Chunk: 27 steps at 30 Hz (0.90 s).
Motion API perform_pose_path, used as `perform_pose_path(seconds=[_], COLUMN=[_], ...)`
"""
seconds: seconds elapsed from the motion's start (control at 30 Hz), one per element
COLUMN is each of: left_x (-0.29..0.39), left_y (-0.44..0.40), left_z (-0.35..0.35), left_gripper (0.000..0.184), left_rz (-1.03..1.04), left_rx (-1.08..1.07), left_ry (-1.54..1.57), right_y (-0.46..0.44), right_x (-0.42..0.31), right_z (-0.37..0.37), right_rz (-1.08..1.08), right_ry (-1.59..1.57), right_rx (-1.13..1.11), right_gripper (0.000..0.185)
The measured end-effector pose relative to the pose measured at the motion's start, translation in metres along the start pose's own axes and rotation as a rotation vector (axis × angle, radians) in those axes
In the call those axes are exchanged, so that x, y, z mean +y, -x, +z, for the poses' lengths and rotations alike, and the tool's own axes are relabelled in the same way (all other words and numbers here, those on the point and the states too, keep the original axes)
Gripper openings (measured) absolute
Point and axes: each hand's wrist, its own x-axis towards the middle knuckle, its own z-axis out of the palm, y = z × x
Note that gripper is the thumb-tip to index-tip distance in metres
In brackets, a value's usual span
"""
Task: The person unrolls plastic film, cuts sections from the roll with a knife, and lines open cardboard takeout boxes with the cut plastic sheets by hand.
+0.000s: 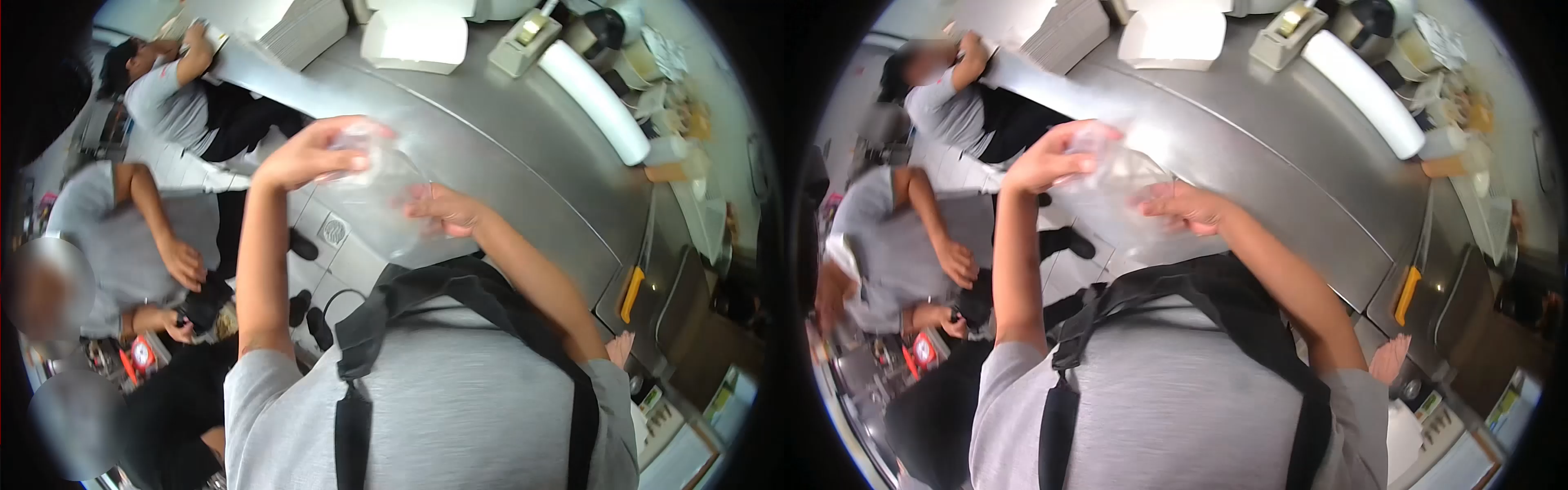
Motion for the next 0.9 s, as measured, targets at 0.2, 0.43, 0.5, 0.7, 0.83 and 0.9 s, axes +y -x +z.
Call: perform_pose_path(seconds=[0.2,0.43,0.5,0.7,0.83,0.9], left_x=[-0.028,-0.005,-0.030,-0.260,-0.166,-0.123], left_y=[0.039,0.043,0.037,0.008,0.002,-0.002], left_z=[-0.068,-0.069,-0.081,-0.088,-0.056,-0.046], left_gripper=[0.052,0.032,0.029,0.074,0.050,0.038], left_rz=[-0.056,-0.005,0.209,-0.519,-0.549,-0.397], left_rx=[0.074,0.181,0.416,-0.541,-0.156,0.133], left_ry=[-0.120,-0.495,-0.455,-0.935,-0.367,-0.383], right_y=[0.018,0.020,0.022,-0.001,0.033,0.042], right_x=[0.004,-0.001,0.008,0.108,0.070,0.063], right_z=[0.013,0.052,0.055,-0.031,-0.035,-0.041], right_rz=[-0.543,-1.137,-1.345,-0.299,-0.381,-0.435], right_ry=[0.570,0.903,1.168,1.197,0.756,0.636], right_rx=[0.490,1.069,1.067,0.486,0.685,0.636], right_gripper=[0.028,0.028,0.029,0.026,0.031,0.030])
